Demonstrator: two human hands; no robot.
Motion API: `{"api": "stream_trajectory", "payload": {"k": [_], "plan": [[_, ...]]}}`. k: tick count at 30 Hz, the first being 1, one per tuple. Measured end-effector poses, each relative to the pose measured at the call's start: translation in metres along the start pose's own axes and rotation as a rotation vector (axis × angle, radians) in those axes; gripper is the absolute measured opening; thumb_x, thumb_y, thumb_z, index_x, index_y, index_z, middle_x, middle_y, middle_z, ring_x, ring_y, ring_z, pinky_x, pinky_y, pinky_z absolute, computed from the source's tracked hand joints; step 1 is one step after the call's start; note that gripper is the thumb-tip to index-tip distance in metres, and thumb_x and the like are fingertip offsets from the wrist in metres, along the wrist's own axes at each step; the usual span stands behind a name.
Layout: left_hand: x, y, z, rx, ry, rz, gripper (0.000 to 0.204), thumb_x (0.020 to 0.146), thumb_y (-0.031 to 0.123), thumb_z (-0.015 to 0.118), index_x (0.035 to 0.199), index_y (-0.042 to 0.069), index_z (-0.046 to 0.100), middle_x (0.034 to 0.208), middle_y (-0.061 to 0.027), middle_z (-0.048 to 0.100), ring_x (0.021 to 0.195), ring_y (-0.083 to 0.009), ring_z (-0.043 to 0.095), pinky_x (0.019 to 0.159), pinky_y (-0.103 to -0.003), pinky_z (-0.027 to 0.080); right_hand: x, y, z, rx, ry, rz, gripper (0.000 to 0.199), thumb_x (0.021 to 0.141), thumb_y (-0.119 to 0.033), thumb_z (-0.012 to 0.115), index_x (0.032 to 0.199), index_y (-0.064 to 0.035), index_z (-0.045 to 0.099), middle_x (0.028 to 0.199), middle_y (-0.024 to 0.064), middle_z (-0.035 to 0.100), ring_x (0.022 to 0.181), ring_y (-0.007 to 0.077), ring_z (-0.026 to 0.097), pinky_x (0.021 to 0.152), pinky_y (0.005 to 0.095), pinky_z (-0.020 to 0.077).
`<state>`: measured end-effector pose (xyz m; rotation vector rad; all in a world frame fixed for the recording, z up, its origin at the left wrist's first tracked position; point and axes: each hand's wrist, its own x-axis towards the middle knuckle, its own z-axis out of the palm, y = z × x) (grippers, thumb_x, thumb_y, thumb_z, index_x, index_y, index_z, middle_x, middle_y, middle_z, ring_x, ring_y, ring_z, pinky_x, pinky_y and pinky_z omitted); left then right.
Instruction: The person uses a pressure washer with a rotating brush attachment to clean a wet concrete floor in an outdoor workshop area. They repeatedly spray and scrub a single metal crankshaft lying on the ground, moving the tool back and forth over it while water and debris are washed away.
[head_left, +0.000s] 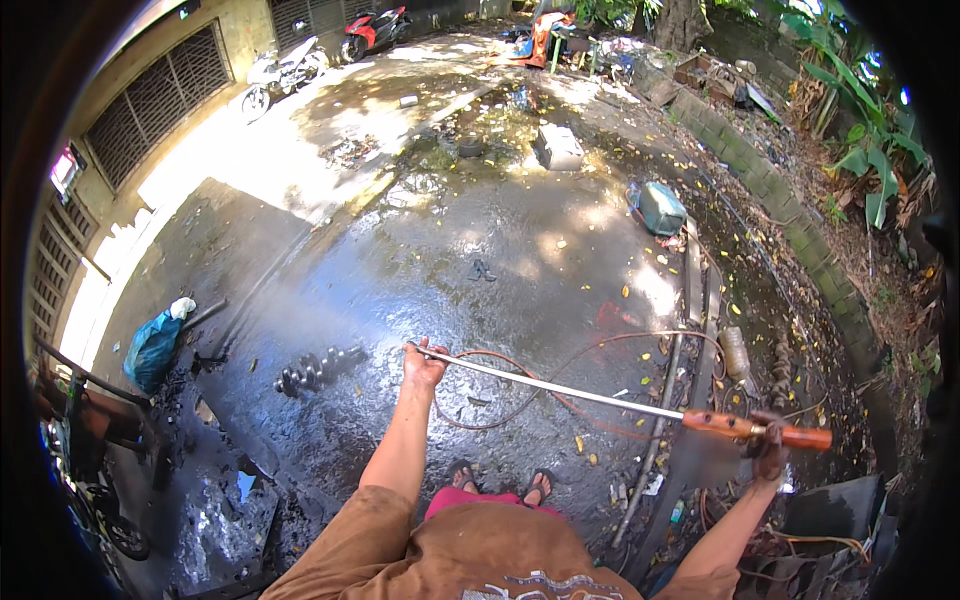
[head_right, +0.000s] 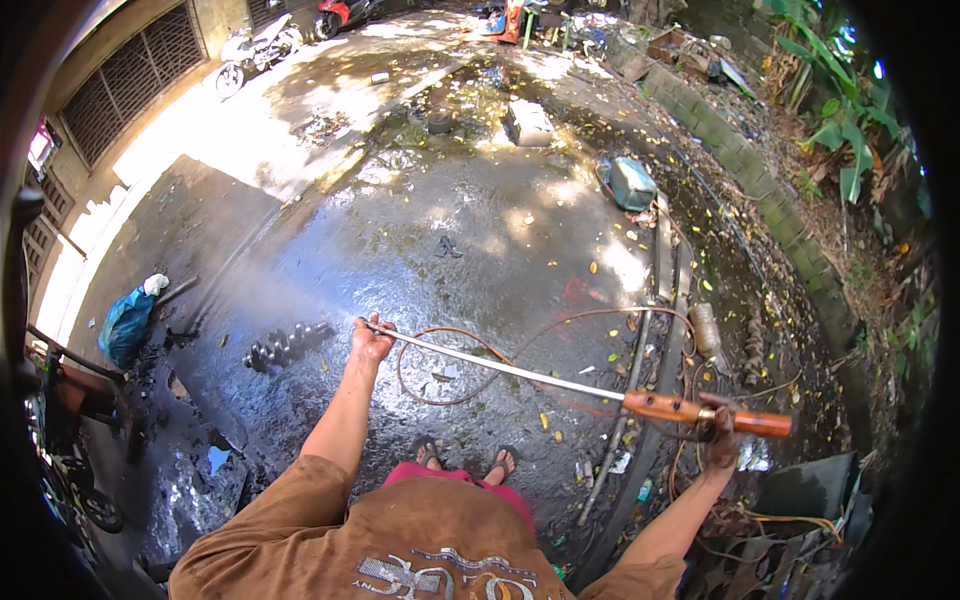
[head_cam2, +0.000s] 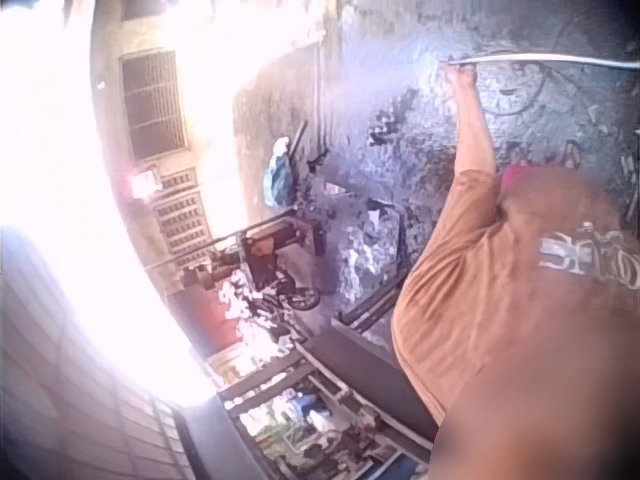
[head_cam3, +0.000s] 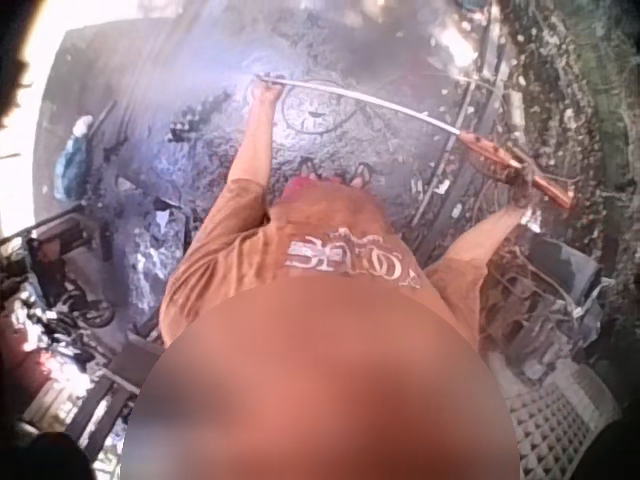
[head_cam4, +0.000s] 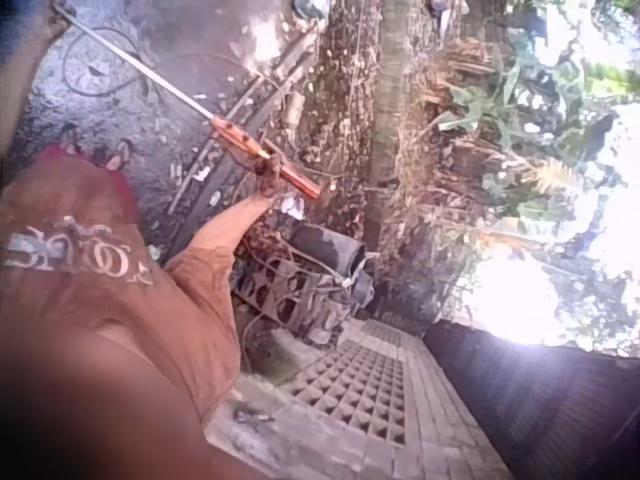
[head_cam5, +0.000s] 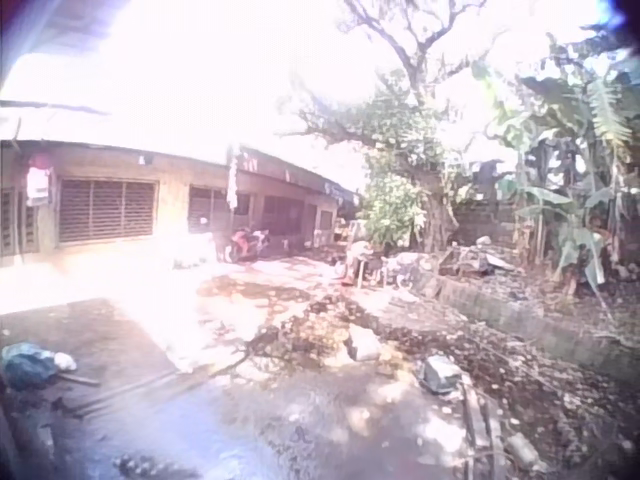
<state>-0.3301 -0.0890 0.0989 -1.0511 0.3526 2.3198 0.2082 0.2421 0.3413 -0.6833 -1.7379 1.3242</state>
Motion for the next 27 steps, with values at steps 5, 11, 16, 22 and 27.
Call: {"api": "stream_trajectory", "payload": {"k": [5, 11, 16, 22, 27], "plan": [[0.031, -0.086, 0.005, 0.052, -0.044, 0.131, 0.055, 0.094, 0.066, 0.027, 0.075, 0.015, 0.036, 0.054, 0.0008, 0.031, 0.043, -0.0121, 0.029, 0.037, -0.025, 0.025, -0.033, 0.035, -0.05, 0.001, 0.205, 0.141, 0.048, 0.089, -0.048, 0.061, 0.099, -0.0008, 0.064, 0.093, 0.0061, 0.06, 0.087, 0.015, 0.054, 0.08, 0.0295, 0.0406], [0.043, -0.182, 0.0, 0.069, -0.01, 0.089, 0.052, 0.093, 0.066, 0.032, 0.077, 0.017, 0.037, 0.056, 0.001, 0.032, 0.043, -0.0123, 0.029, 0.037, -0.025, 0.023, -0.078, 0.081, -0.129, -0.06, 0.431, 0.099, 0.048, 0.089, -0.05, 0.06, 0.093, -0.002, 0.063, 0.093, 0.0051, 0.059, 0.087, 0.0149, 0.053, 0.081, 0.0304, 0.04], [0.042, -0.264, -0.025, 0.166, -0.022, 0.013, 0.05, 0.093, 0.065, 0.034, 0.08, 0.016, 0.037, 0.059, 0.0006, 0.034, 0.045, -0.0116, 0.03, 0.038, -0.024, 0.024, -0.142, 0.031, -0.198, -0.402, 0.422, 0.699, 0.07, 0.084, -0.059, 0.063, 0.124, -0.0026, 0.057, 0.103, 0.0063, 0.06, 0.092, 0.0144, 0.054, 0.08, 0.0314, 0.0468], [0.006, -0.369, -0.07, 0.336, -0.002, -0.039, 0.051, 0.09, 0.067, 0.04, 0.085, 0.016, 0.039, 0.061, 0.0019, 0.034, 0.047, -0.01, 0.031, 0.039, -0.023, 0.026, -0.056, -0.053, -0.13, -1.27, -0.141, 0.447, 0.029, 0.084, -0.023, 0.069, 0.1, 0.0005, 0.069, 0.083, 0.012, 0.071, 0.076, 0.021, 0.068, 0.07, 0.0315, 0.0517], [-0.06, -0.455, -0.08, 0.434, -0.08, -0.177, 0.051, 0.091, 0.067, 0.041, 0.085, 0.016, 0.04, 0.058, 0.0037, 0.032, 0.046, -0.0082, 0.029, 0.04, -0.023, 0.025, 0.114, 0.066, 0.067, -0.993, -0.669, 0.178, 0.044, 0.085, -0.033, 0.068, 0.121, -0.0091, 0.063, 0.116, 0.0133, 0.066, 0.104, 0.0246, 0.065, 0.09, 0.034, 0.0498]]}}
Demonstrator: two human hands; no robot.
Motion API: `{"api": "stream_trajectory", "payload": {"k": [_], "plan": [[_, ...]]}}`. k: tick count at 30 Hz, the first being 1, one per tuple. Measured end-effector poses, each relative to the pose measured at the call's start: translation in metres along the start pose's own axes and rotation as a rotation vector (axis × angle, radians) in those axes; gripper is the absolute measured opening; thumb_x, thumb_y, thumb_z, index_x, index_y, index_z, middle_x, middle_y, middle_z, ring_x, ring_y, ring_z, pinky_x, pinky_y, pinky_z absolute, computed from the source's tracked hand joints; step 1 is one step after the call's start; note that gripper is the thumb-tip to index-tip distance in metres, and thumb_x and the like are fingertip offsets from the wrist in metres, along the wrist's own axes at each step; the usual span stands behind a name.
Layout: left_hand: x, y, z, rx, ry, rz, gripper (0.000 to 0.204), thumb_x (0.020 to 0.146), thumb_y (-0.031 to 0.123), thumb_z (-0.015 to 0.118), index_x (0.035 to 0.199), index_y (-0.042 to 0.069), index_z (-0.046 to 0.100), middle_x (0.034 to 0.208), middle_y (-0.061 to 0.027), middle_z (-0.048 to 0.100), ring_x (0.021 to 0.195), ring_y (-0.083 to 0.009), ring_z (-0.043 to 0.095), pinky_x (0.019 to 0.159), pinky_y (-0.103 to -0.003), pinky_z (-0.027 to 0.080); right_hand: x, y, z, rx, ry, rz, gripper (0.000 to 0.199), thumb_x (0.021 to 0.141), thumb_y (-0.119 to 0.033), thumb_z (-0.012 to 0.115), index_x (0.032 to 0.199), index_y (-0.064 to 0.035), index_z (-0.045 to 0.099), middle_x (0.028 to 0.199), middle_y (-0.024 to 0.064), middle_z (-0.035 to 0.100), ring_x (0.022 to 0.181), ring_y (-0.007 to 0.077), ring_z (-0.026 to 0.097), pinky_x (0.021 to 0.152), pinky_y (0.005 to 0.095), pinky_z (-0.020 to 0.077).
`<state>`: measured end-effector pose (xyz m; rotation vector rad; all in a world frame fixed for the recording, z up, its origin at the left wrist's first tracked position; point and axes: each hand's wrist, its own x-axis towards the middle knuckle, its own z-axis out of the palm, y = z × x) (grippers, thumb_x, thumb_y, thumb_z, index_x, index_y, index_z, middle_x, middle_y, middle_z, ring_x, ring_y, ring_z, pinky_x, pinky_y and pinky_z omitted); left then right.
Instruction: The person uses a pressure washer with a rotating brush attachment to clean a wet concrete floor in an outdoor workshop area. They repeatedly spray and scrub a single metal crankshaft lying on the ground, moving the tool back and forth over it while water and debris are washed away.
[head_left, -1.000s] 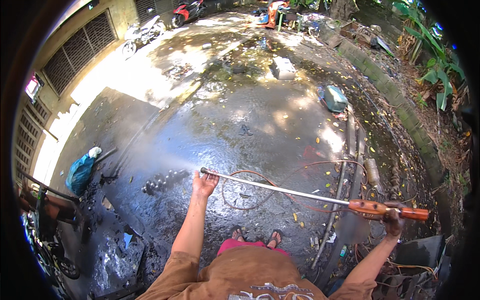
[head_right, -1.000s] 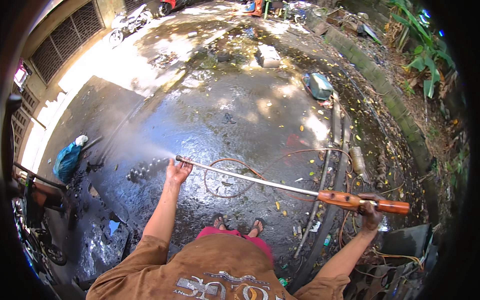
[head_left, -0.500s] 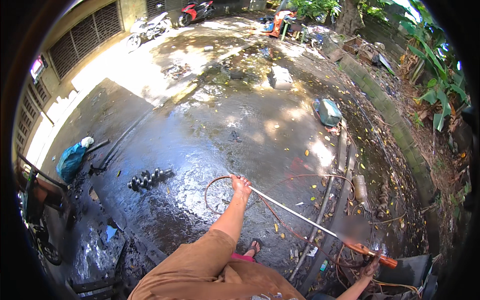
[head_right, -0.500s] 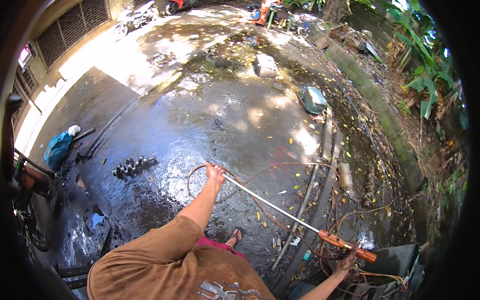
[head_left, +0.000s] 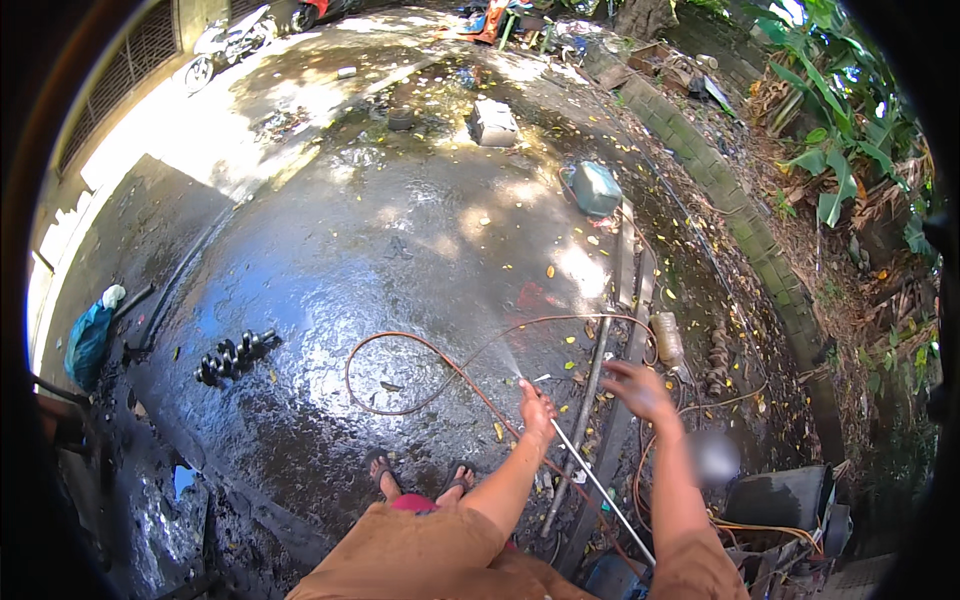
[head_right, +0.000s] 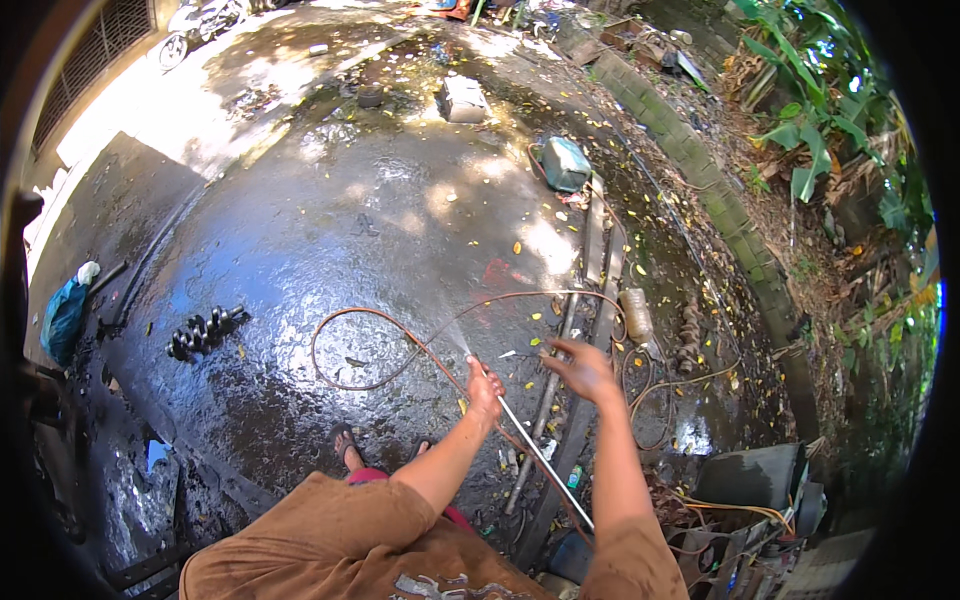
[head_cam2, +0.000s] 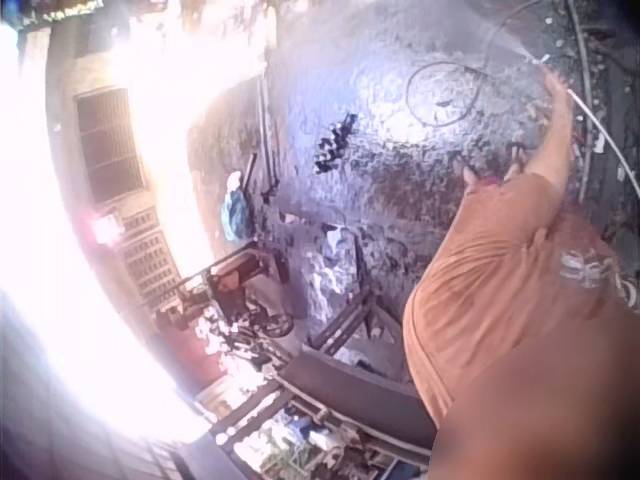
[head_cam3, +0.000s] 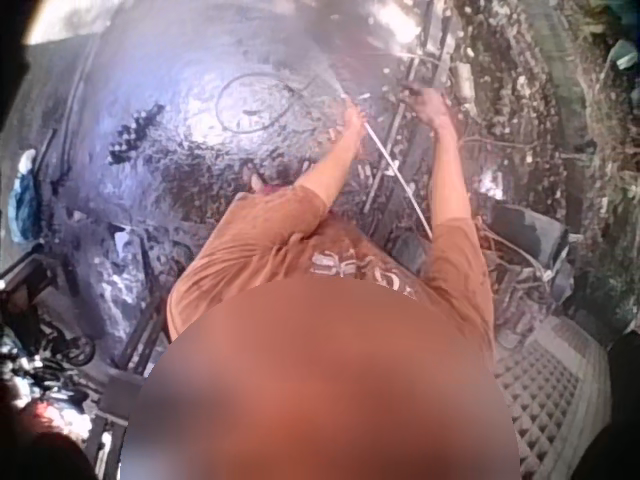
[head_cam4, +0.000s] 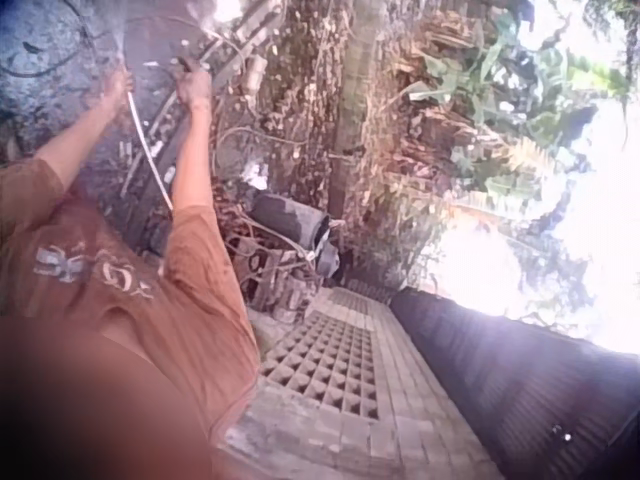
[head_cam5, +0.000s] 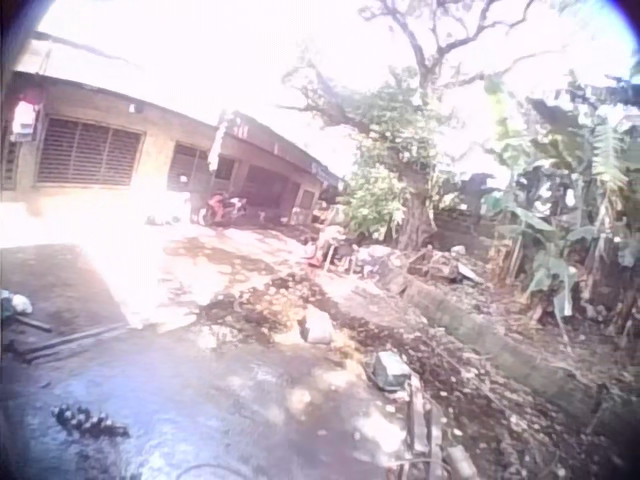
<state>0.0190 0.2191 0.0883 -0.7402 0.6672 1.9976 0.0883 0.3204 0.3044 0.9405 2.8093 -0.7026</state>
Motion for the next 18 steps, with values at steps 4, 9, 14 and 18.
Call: {"api": "stream_trajectory", "payload": {"k": [4, 9, 14, 18], "plan": [[-0.036, -0.032, 0.007, 0.087, -0.08, -0.051, 0.051, 0.091, 0.065, 0.042, 0.083, 0.015, 0.041, 0.058, 0.0046, 0.032, 0.046, -0.0072, 0.029, 0.04, -0.023, 0.025, 0.124, -0.044, 0.083, -0.156, -0.31, -0.144, 0.043, 0.084, -0.038, 0.066, 0.12, -0.0154, 0.064, 0.116, 0.013, 0.066, 0.109, 0.0315, 0.061, 0.095, 0.0379, 0.0471], [-0.057, -0.025, -0.024, 0.215, -0.06, -0.106, 0.05, 0.092, 0.064, 0.042, 0.081, 0.015, 0.04, 0.058, 0.0048, 0.031, 0.046, -0.007, 0.029, 0.04, -0.022, 0.025, 0.185, -0.047, 0.137, -0.383, -0.482, -0.288, 0.031, 0.081, -0.033, 0.066, 0.103, -0.0117, 0.07, 0.108, 0.0135, 0.067, 0.104, 0.0321, 0.062, 0.089, 0.0392, 0.0494], [-0.076, -0.027, -0.031, 0.331, -0.086, -0.127, 0.05, 0.092, 0.063, 0.043, 0.082, 0.014, 0.042, 0.056, 0.0052, 0.029, 0.045, -0.007, 0.028, 0.041, -0.022, 0.025, 0.205, -0.052, 0.155, -0.451, -0.543, -0.27, 0.027, 0.08, -0.029, 0.061, 0.096, -0.0103, 0.072, 0.101, 0.0128, 0.069, 0.098, 0.0304, 0.065, 0.084, 0.0387, 0.0512], [-0.083, -0.021, -0.021, 0.279, -0.155, -0.105, 0.05, 0.092, 0.063, 0.042, 0.082, 0.014, 0.041, 0.057, 0.0052, 0.029, 0.045, -0.0067, 0.028, 0.041, -0.023, 0.022, 0.223, -0.058, 0.149, -0.548, -0.557, -0.318, 0.03, 0.079, -0.03, 0.061, 0.098, -0.0095, 0.072, 0.103, 0.0137, 0.069, 0.099, 0.0303, 0.065, 0.084, 0.0393, 0.052]]}}
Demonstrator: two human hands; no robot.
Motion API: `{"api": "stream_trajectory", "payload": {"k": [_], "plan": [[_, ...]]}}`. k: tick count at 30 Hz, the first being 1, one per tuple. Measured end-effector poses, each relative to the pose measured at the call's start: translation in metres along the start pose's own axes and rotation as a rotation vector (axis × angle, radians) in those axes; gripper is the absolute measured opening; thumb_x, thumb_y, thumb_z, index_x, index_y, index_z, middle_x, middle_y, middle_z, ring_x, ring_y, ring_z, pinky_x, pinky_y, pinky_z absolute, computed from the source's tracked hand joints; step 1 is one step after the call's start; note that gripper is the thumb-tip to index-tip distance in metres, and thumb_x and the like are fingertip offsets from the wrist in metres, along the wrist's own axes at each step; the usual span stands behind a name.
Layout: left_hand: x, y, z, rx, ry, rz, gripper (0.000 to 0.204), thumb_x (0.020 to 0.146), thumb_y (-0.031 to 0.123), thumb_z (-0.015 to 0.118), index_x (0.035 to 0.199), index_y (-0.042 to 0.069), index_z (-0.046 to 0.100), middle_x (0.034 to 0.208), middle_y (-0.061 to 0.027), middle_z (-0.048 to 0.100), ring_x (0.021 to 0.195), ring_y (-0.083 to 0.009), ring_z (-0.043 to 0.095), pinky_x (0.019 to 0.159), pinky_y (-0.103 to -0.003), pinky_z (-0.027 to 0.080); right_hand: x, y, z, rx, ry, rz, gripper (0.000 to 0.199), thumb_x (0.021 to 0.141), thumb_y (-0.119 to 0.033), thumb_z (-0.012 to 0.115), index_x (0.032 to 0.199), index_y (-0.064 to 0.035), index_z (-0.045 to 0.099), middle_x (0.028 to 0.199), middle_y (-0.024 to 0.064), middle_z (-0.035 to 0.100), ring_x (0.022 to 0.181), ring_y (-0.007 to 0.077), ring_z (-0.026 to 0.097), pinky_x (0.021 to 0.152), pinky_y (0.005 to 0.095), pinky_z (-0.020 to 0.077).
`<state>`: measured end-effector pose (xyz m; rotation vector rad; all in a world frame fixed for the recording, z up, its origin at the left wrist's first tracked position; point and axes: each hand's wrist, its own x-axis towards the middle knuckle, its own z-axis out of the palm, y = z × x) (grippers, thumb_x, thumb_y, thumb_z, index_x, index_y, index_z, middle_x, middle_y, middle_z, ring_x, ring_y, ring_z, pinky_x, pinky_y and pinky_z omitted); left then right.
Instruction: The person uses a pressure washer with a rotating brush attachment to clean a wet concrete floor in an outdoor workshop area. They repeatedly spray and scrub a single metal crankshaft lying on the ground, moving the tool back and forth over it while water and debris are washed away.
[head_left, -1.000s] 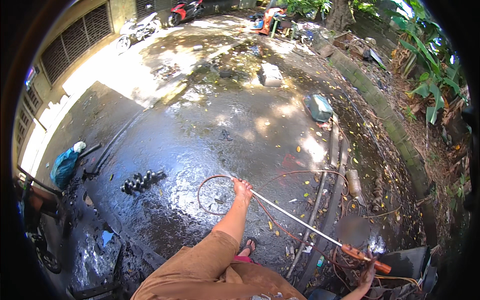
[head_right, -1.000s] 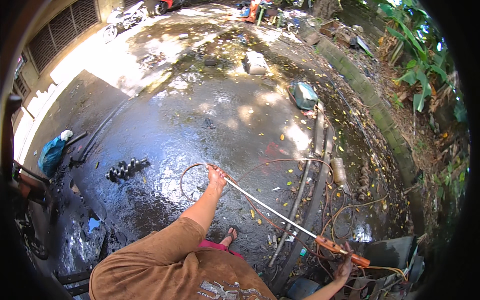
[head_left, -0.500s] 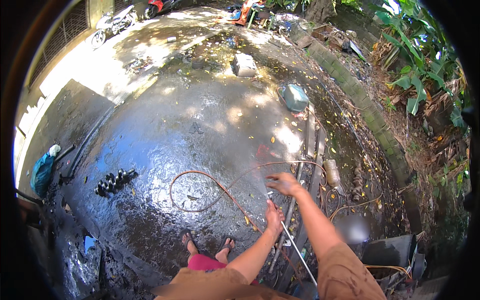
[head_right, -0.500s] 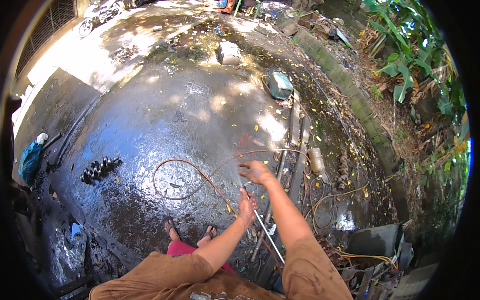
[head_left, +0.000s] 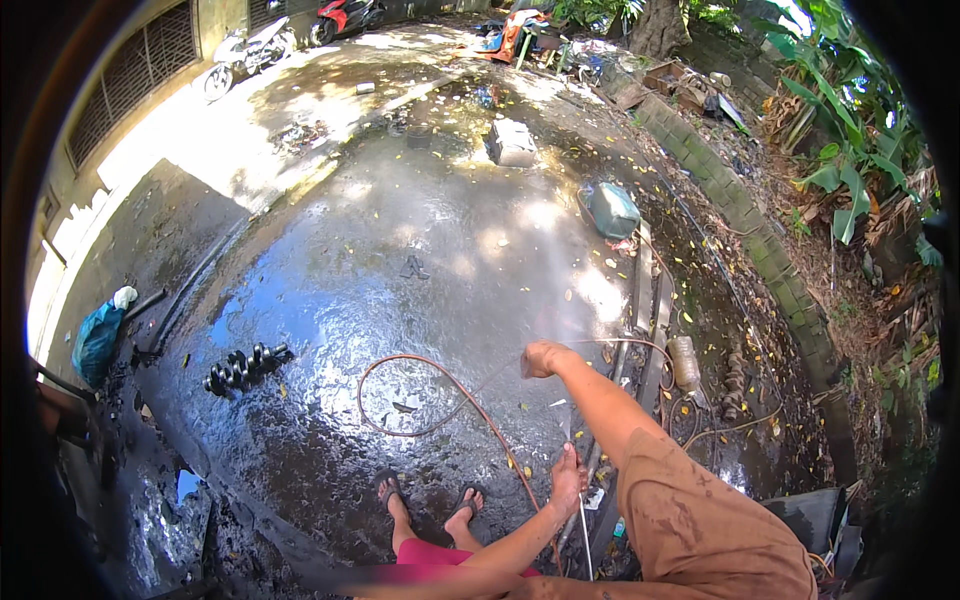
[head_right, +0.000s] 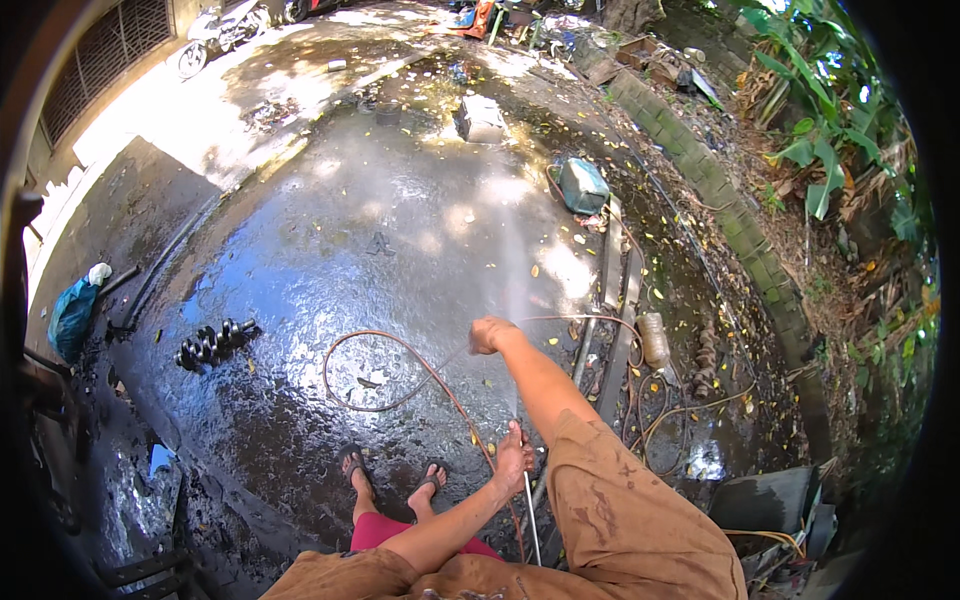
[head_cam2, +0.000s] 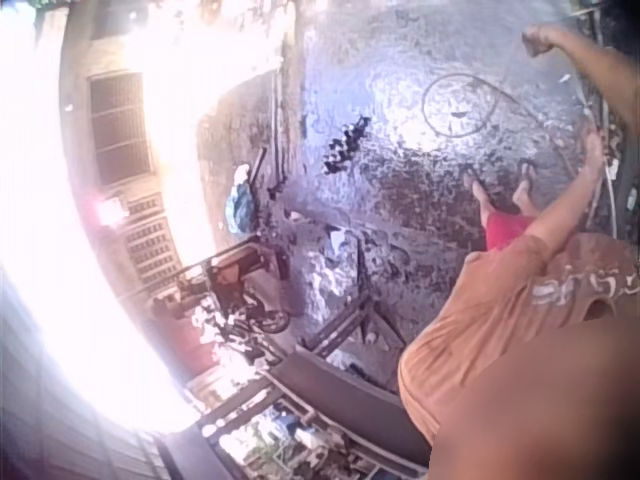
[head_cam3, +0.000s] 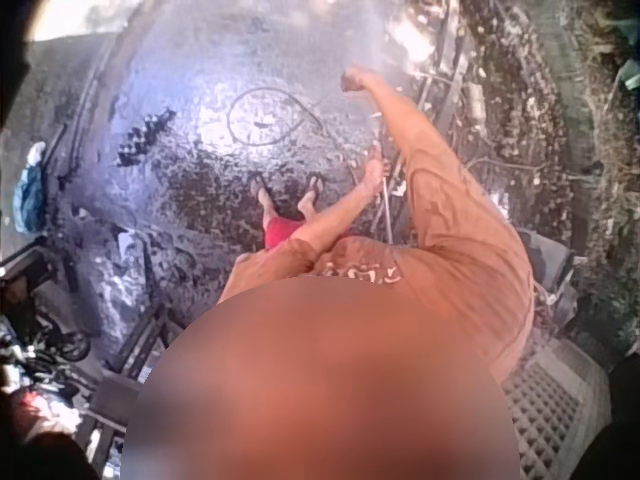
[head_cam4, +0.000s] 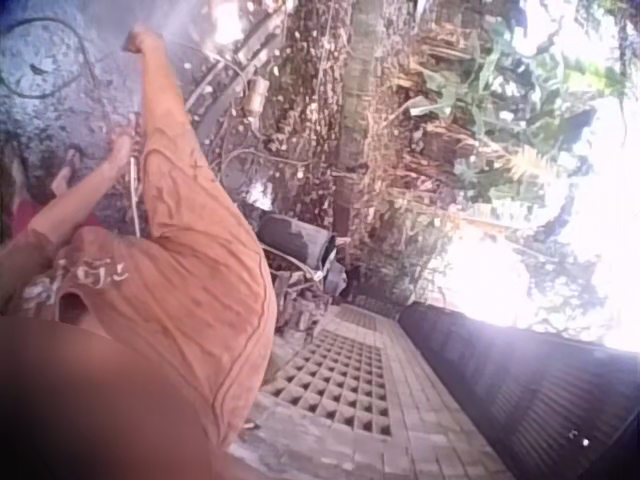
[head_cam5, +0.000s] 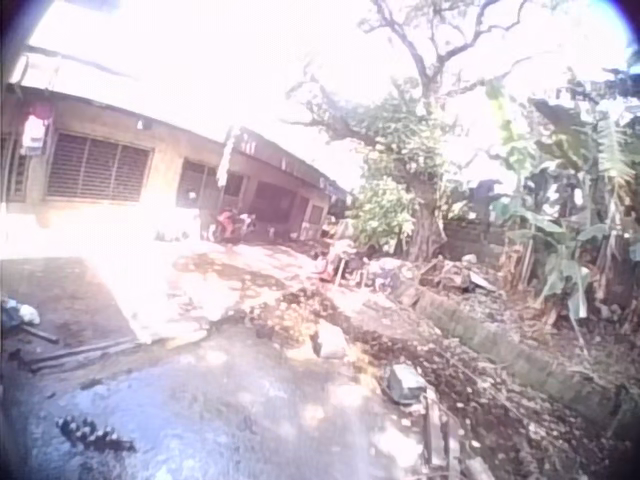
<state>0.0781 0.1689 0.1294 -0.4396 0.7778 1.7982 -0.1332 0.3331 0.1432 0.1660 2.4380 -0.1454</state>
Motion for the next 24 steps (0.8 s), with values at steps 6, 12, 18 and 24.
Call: {"api": "stream_trajectory", "payload": {"k": [6, 12, 18, 24], "plan": [[-0.004, 0.014, 0.013, -0.096, 0.018, -0.011, 0.049, 0.093, 0.063, 0.041, 0.083, 0.014, 0.04, 0.056, 0.005, 0.029, 0.044, -0.0067, 0.027, 0.041, -0.023, 0.022, 0.022, 0.02, -0.019, -0.146, 0.047, 0.02, 0.032, 0.08, -0.03, 0.062, 0.099, -0.007, 0.071, 0.105, 0.0146, 0.069, 0.102, 0.0314, 0.065, 0.086, 0.0402, 0.0526], [-0.011, 0.026, 0.027, -0.105, -0.038, 0.001, 0.046, 0.095, 0.059, 0.043, 0.082, 0.014, 0.042, 0.057, 0.0046, 0.033, 0.044, -0.0065, 0.032, 0.04, -0.022, 0.025, 0.03, 0.02, -0.041, -0.197, 0.049, 0.014, 0.036, 0.081, -0.037, 0.064, 0.099, -0.0059, 0.071, 0.109, 0.0145, 0.068, 0.104, 0.0309, 0.064, 0.088, 0.0398, 0.0519], [-0.004, 0.034, 0.036, -0.108, -0.004, -0.021, 0.046, 0.095, 0.059, 0.043, 0.084, 0.014, 0.044, 0.058, 0.0053, 0.029, 0.046, -0.0062, 0.028, 0.043, -0.023, 0.023, 0.045, -0.001, -0.058, 0.344, -0.127, 0.112, 0.064, 0.084, -0.051, 0.061, 0.133, -0.0119, 0.048, 0.134, 0.019, 0.049, 0.123, 0.0362, 0.049, 0.097, 0.0517, 0.0444], [0.008, 0.021, 0.034, -0.172, -0.134, 0.108, 0.034, 0.1, 0.039, 0.042, 0.108, 0.008, 0.052, 0.088, -0.0046, 0.057, 0.076, -0.017, 0.056, 0.067, -0.03, 0.048, 0.035, -0.017, -0.056, 2.627, 0.158, 0.319, 0.098, 0.086, -0.068, 0.046, 0.15, -0.0225, -0.012, 0.155, 0.0203, -0.002, 0.14, 0.0489, 0.011, 0.099, 0.0772, 0.02]]}}
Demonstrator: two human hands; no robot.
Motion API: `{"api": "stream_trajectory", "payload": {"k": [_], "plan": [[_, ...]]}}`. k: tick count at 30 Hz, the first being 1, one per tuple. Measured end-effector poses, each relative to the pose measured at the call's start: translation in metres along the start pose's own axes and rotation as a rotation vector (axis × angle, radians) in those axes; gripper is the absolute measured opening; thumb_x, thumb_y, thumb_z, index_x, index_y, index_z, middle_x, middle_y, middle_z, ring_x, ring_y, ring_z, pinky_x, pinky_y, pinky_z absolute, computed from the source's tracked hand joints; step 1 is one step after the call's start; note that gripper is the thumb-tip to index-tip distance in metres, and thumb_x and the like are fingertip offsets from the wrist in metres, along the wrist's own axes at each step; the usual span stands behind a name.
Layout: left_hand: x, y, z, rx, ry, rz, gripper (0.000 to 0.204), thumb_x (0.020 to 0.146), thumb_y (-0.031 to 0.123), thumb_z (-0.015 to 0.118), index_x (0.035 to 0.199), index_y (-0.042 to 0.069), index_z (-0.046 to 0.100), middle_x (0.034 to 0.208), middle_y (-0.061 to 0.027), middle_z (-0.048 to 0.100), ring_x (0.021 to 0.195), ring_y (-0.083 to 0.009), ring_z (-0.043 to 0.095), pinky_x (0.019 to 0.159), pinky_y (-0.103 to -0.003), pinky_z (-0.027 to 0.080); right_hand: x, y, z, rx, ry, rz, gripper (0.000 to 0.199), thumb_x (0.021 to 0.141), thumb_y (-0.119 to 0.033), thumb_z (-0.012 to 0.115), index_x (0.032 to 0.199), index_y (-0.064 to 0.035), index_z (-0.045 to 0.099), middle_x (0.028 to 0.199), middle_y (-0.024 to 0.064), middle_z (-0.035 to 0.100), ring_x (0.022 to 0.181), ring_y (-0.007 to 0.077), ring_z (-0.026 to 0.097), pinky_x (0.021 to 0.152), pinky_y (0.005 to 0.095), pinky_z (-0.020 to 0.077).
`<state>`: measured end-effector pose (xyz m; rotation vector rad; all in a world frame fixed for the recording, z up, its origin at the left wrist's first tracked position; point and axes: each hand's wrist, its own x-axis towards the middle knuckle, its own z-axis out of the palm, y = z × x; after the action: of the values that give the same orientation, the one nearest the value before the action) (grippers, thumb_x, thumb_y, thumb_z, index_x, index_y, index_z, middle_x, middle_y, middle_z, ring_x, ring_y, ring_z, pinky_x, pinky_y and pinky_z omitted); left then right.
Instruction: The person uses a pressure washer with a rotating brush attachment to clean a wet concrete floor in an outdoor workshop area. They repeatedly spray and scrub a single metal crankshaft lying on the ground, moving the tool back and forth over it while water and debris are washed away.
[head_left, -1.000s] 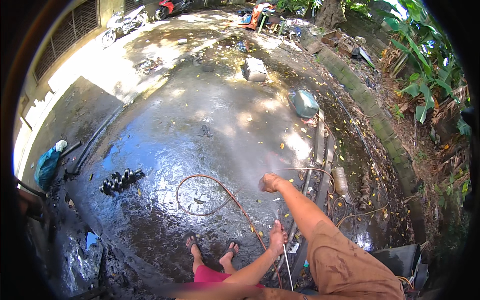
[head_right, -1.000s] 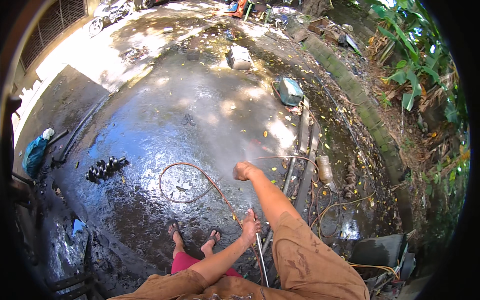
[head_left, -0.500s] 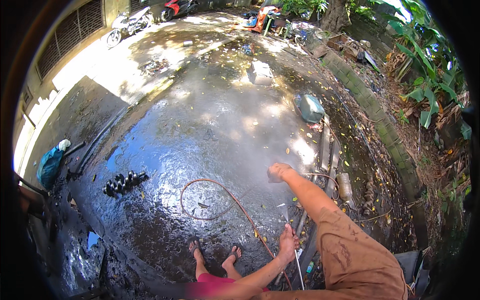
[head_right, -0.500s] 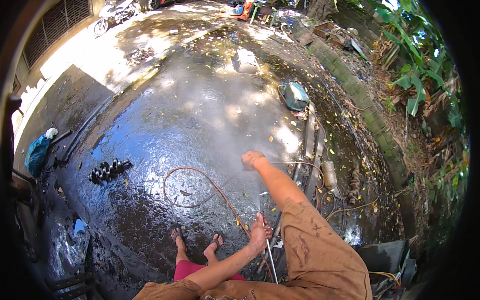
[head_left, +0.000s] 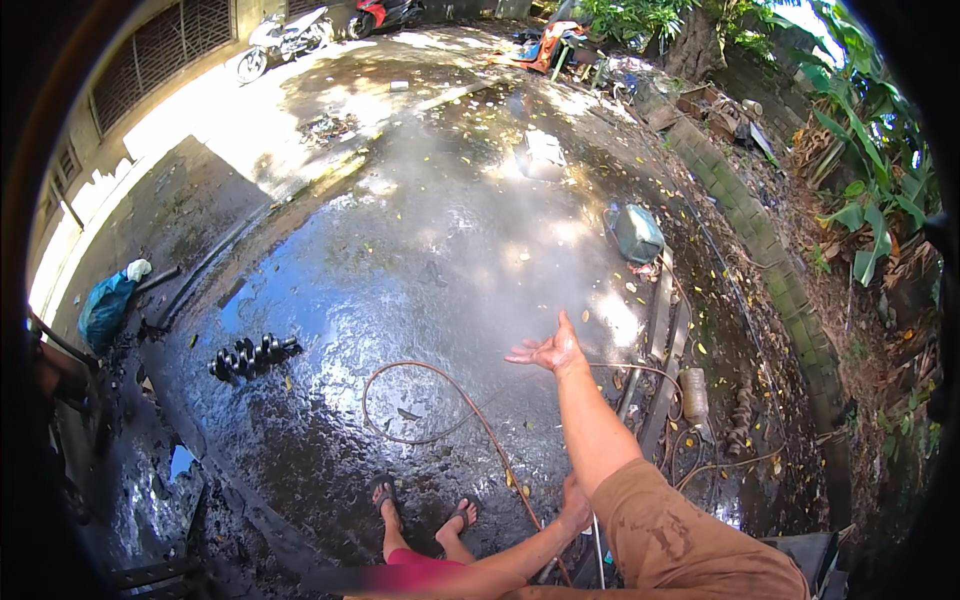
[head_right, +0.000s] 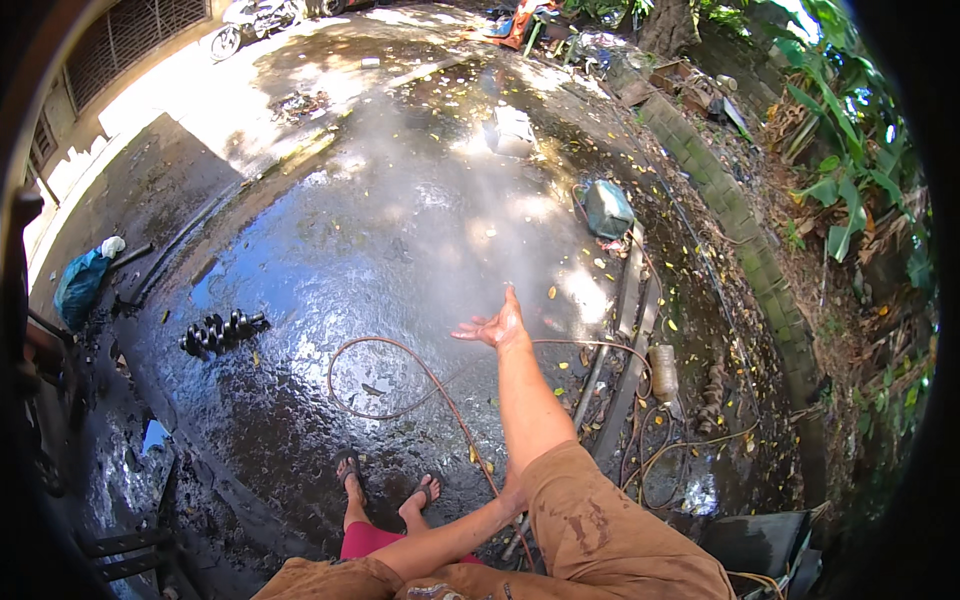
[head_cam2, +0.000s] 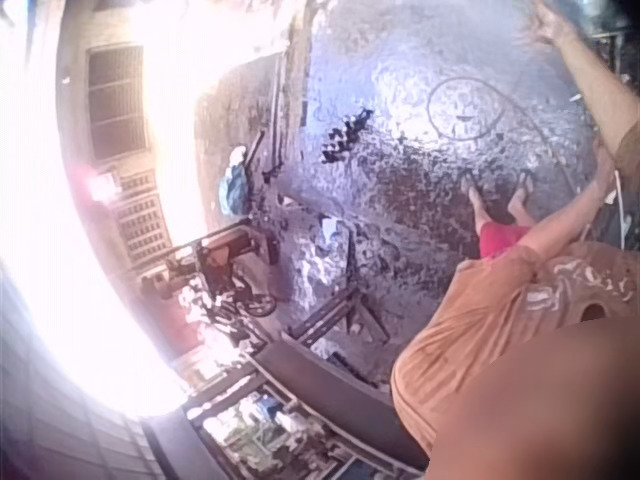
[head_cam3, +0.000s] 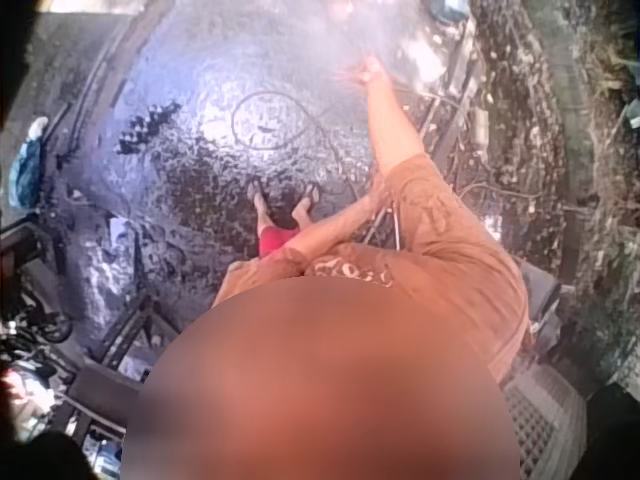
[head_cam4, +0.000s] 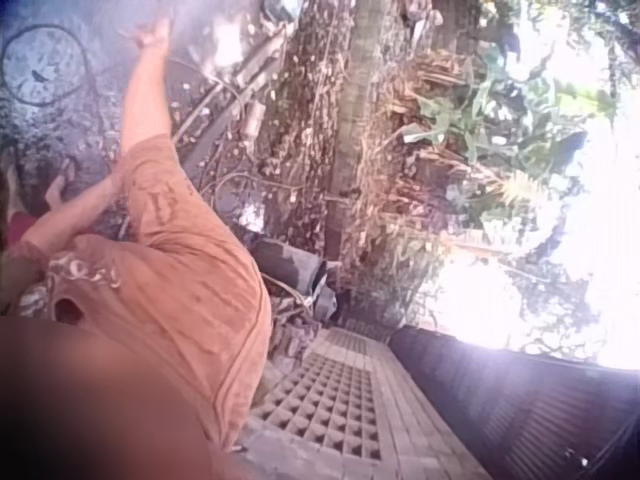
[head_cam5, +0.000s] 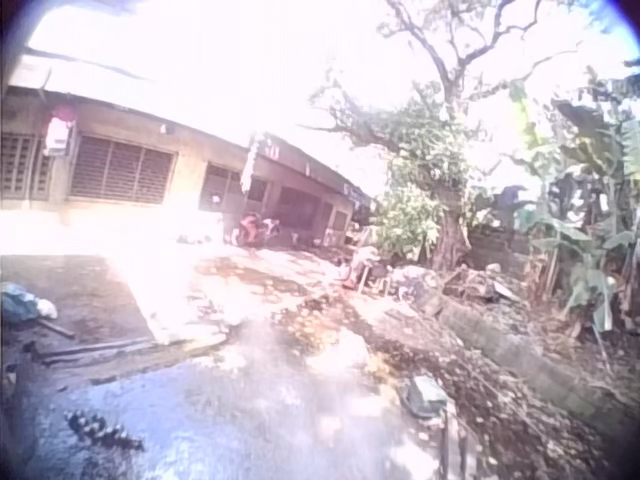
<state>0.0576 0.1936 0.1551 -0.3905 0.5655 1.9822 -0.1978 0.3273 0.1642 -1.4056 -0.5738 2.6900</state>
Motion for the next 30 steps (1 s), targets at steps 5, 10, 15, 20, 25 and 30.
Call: {"api": "stream_trajectory", "payload": {"k": [5, 10, 15, 20, 25, 30], "plan": [[-0.001, -0.028, -0.016, -0.1, -0.115, 0.055, 0.034, 0.101, 0.036, 0.043, 0.111, 0.006, 0.055, 0.091, -0.0064, 0.062, 0.079, -0.0185, 0.061, 0.07, -0.031, 0.051, 0.011, 0.002, -0.005, 0.338, 0.025, -0.03, 0.095, 0.088, -0.07, 0.039, 0.15, -0.0229, -0.015, 0.155, 0.0207, -0.004, 0.141, 0.0476, 0.005, 0.101, 0.0763, 0.0159], [0.02, -0.032, -0.021, -0.129, -0.043, 0.042, 0.035, 0.1, 0.041, 0.043, 0.104, 0.007, 0.054, 0.082, -0.0044, 0.058, 0.07, -0.0159, 0.057, 0.061, -0.028, 0.047, 0.031, -0.004, -0.015, 0.171, 0.124, 0.007, 0.097, 0.085, -0.07, 0.044, 0.151, -0.0213, -0.007, 0.154, 0.0201, 0.004, 0.141, 0.0469, 0.007, 0.101, 0.0756, 0.0127], [0.036, 0.0, -0.024, -0.02, 0.115, 0.017, 0.043, 0.098, 0.052, 0.041, 0.092, 0.01, 0.051, 0.066, 0.0001, 0.05, 0.053, -0.0107, 0.048, 0.047, -0.024, 0.04, 0.026, -0.019, -0.03, -0.558, -0.029, 0.078, 0.089, 0.084, -0.059, 0.058, 0.151, -0.0162, 0.016, 0.152, 0.0181, 0.019, 0.137, 0.0432, 0.024, 0.098, 0.069, 0.0269], [0.026, 0.017, -0.012, 0.002, 0.164, -0.035, 0.05, 0.093, 0.063, 0.04, 0.082, 0.014, 0.04, 0.058, 0.0049, 0.03, 0.046, -0.0063, 0.028, 0.04, -0.022, 0.024, 0.014, -0.019, -0.03, -1.607, -0.257, -0.098, 0.061, 0.085, -0.041, 0.066, 0.136, -0.0129, 0.049, 0.139, 0.0121, 0.049, 0.126, 0.0306, 0.048, 0.092, 0.0511, 0.0455], [0.019, 0.018, -0.007, -0.008, 0.171, -0.032, 0.048, 0.093, 0.06, 0.044, 0.083, 0.014, 0.041, 0.057, 0.0043, 0.033, 0.044, -0.0066, 0.03, 0.04, -0.022, 0.025, 0.005, -0.016, -0.011, -2.894, -0.514, -0.494, 0.049, 0.088, -0.027, 0.058, 0.135, -0.015, 0.049, 0.142, 0.0025, 0.047, 0.137, 0.0238, 0.036, 0.105, 0.0494, 0.0377], [0.016, 0.02, -0.011, 0.005, 0.162, -0.036, 0.048, 0.093, 0.06, 0.044, 0.085, 0.013, 0.042, 0.057, 0.0043, 0.032, 0.044, -0.0062, 0.028, 0.04, -0.022, 0.024, -0.017, -0.044, -0.004, -3.213, -0.602, -0.954, 0.038, 0.095, -0.017, 0.036, 0.128, -0.0144, 0.055, 0.147, 0.0026, 0.04, 0.141, 0.0246, 0.027, 0.113, 0.0489, 0.0264]]}}
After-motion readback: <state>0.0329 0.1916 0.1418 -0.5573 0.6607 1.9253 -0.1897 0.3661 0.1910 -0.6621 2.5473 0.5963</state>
